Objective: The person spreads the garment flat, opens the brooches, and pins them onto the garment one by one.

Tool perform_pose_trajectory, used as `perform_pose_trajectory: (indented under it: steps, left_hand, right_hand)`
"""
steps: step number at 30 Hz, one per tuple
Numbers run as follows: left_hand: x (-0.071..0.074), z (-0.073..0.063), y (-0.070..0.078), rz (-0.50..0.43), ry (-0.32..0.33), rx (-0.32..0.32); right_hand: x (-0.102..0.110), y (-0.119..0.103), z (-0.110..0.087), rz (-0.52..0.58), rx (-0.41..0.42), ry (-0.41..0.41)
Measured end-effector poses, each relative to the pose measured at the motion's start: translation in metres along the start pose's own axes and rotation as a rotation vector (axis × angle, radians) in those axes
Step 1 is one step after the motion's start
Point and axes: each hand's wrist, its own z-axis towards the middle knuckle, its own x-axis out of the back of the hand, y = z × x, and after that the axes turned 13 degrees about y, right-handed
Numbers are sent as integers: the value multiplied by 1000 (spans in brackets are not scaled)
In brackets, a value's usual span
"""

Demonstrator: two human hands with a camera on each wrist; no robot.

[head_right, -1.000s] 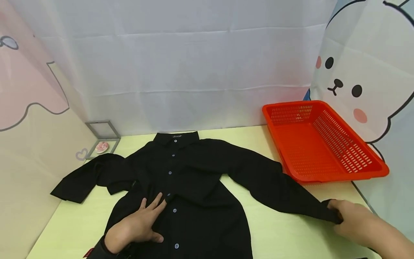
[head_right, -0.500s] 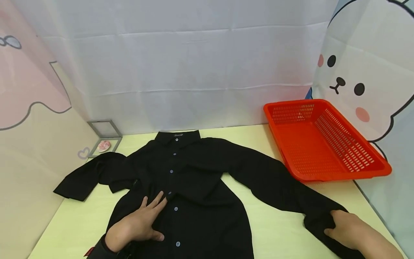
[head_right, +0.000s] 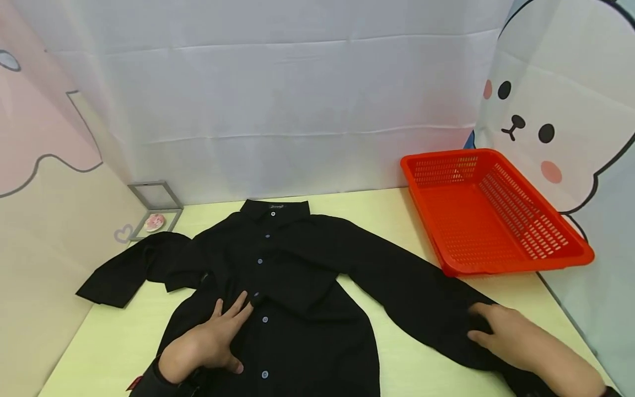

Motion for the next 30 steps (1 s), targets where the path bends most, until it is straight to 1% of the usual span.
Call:
perform_pose_trajectory:
  steps: [1, 3, 5, 7, 11, 14, 18, 20, 22, 26, 27, 30]
  left_hand:
    - [0, 0, 0, 1, 0, 1]
    - [0, -1, 0, 3, 1, 3]
    - [-1, 0, -1, 2, -1, 6]
    - [-1, 0, -2, 2, -1, 7]
    - [0, 0, -4, -6, -2, 3]
    - [0, 0, -3, -14, -10, -6]
    - [2, 3, -4, -10, -22, -17]
    - [2, 5, -5, -4, -27, -23]
    - [3, 6, -5, 4, -33, -31]
    - [-1, 8, -7, 9, -41, -36]
    - [-3, 10, -10, 15, -49, -39]
    - [-14, 13, -17, 23, -33, -42]
  right_hand:
    - [-2, -13, 7, 34, 57, 20]
    - [-4, -43, 23, 89, 126, 17]
    - [-4, -73, 39, 106, 190, 7]
    - [0, -104, 58, 113, 236, -2]
    - [7, -158, 107, 139, 365, 35]
    - [6, -191, 146, 163, 417, 32]
    - [-2, -226, 192, 136, 411, -41]
    - [-8, -237, 211, 94, 388, -74]
    - [-15, -244, 226, 47, 353, -108]
    - [-24, -243, 246, -22, 253, -163]
    - [-24, -241, 250, -32, 229, -169]
    - [-24, -233, 264, -51, 180, -161]
